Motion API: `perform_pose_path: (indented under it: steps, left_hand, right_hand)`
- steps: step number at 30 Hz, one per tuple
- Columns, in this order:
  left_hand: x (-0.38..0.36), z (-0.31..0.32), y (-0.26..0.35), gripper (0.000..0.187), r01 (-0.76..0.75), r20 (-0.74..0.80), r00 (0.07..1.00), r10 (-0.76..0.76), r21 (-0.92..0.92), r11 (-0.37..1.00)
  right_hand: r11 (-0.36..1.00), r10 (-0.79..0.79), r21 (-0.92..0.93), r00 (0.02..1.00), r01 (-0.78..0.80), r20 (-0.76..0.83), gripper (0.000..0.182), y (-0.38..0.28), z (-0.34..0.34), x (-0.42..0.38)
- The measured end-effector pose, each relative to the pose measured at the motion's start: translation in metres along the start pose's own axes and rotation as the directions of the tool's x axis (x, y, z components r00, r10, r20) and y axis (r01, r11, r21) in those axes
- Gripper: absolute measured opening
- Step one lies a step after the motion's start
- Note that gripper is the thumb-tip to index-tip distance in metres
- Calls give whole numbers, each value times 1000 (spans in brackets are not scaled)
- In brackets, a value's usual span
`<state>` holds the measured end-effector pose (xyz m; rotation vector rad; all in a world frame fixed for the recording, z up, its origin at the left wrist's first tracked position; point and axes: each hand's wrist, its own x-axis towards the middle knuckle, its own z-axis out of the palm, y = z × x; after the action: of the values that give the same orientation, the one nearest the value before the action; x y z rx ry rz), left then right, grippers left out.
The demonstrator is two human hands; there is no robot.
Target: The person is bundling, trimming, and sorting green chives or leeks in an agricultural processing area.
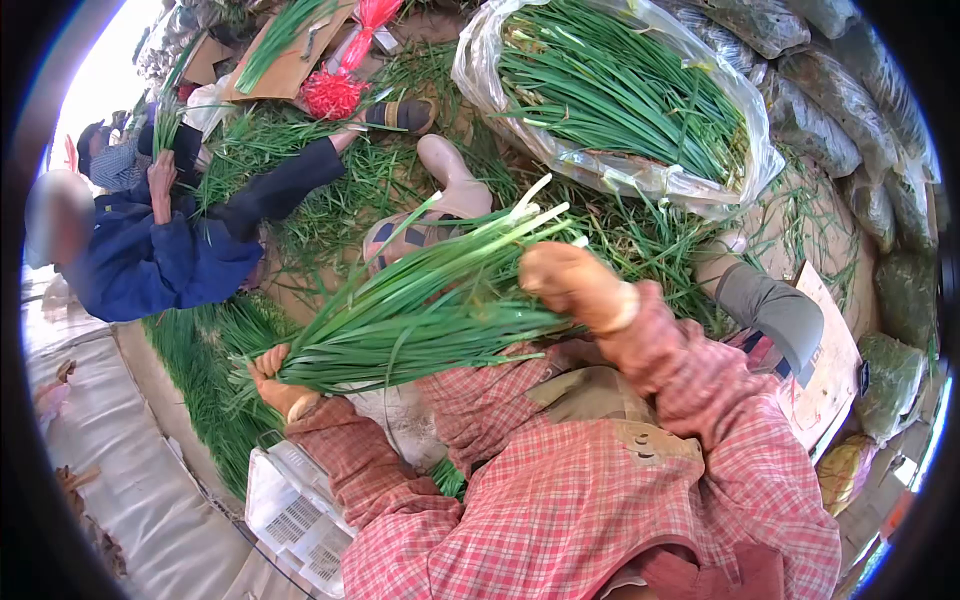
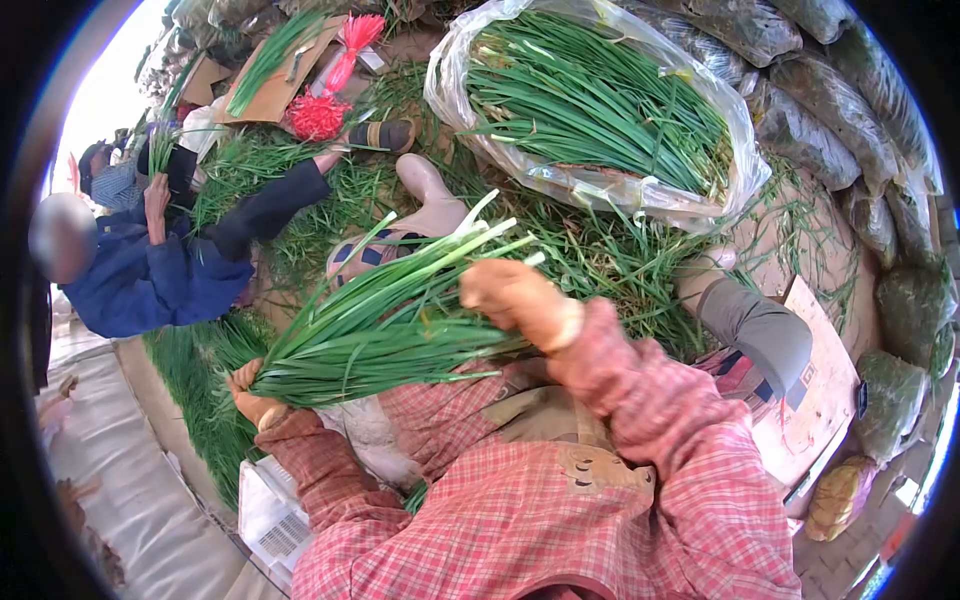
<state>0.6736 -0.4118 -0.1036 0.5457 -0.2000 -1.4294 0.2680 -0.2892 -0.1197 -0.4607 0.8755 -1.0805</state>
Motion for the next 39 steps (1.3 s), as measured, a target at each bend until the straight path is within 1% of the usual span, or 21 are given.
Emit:
perform_pose_path:
  steps: [1, 3, 6, 7, 9, 13, 15, 18, 20, 21, 22, 23, 25, 27, 28, 31, 32, 35, 37, 38, 39]
  left_hand:
    - [0, -4, 4, 42, 18, 35, 999, -17, -35, 999]
    - [3, -7, 4, 41, 50, 111, 993, -44, -46, 998]
    - [5, -2, 1, 41, 100, 171, 981, -88, -60, 993]
    - [5, -2, 1, 41, 97, 158, 983, -88, -49, 994]
    - [9, 1, -2, 40, 99, 143, 985, -95, -24, 995]
    - [17, 0, -4, 39, 143, 201, 970, -134, -32, 989]
    - [13, 9, -7, 39, 150, 172, 975, -139, -50, 987]
    - [10, 12, -6, 38, 130, 152, 981, -117, -78, 988]
    - [17, -8, 1, 38, 144, 211, 971, -109, -159, 977]
    - [21, -19, 4, 38, 155, 241, 965, -105, -200, 967]
    - [21, -27, 5, 38, 129, 200, 976, -85, -218, 967]
    - [21, -34, 6, 38, 100, 159, 985, -63, -236, 966]
    - [20, -52, 8, 39, 69, 151, 988, -31, -256, 964]
    - [22, -65, 9, 39, 76, 234, 972, -15, -253, 965]
    - [14, -53, 9, 39, 68, 108, 993, -43, -247, 967]
    - [5, -43, 6, 39, -81, -87, 993, 78, -34, 996]
    - [6, -41, 3, 40, -202, -214, 943, 256, 247, 948]
    - [-6, -19, -4, 41, -207, -294, 926, 237, 130, 970]
    - [-14, -21, 3, 42, -160, -237, 958, 161, 20, 987]
    - [-16, -29, 7, 42, -120, -173, 978, 112, -36, 992]
    - [-15, -38, 12, 43, -76, -102, 993, 67, -89, 993]
  right_hand:
    - [915, 56, 401, 998, -54, 8, 23, -13, -6, -20]
    - [907, -155, 401, 988, 131, 28, 26, -39, -45, -62]
    - [851, -431, 17, 716, 525, -549, 21, -71, -94, -111]
    - [817, -530, 46, 780, 575, -333, 19, -79, -146, -116]
    - [714, -577, -687, 670, 135, -468, 29, -105, -125, -93]
    - [395, -525, -904, 848, 166, -74, 26, -88, -57, 4]
    - [135, -480, -903, 825, 407, 299, 20, -68, -52, 36]
    - [329, -462, -805, 827, 494, 319, 15, -77, -41, 25]
    - [568, -498, -753, 867, 331, 6, 14, -98, -59, -11]
    - [421, -534, -889, 841, 178, -84, 14, -111, -86, -33]
    - [686, -562, -695, 765, 218, -314, 17, -112, -111, -55]
    - [555, -584, -830, 736, 54, -342, 20, -121, -128, -78]
    - [22, -441, -872, 778, -489, -448, 20, -104, -217, -107]
    - [-173, -515, -841, 775, -512, -366, 19, -89, -201, -112]
    - [-265, -546, -811, 774, -522, -320, 18, -81, -188, -111]
    - [40, -581, -995, 808, -92, -98, 24, -75, -65, -52]
    - [16, -533, -998, 844, -59, -59, 31, -64, -45, -33]
    - [51, -347, -986, 923, -161, -169, 51, -43, -12, 21]
    - [444, -277, -893, 937, -74, -215, 53, -35, -21, 37]
    - [459, -359, -888, 920, 27, -157, 55, -27, -23, 40]
    - [297, -294, -954, 948, -34, -125, 54, -26, -29, 44]
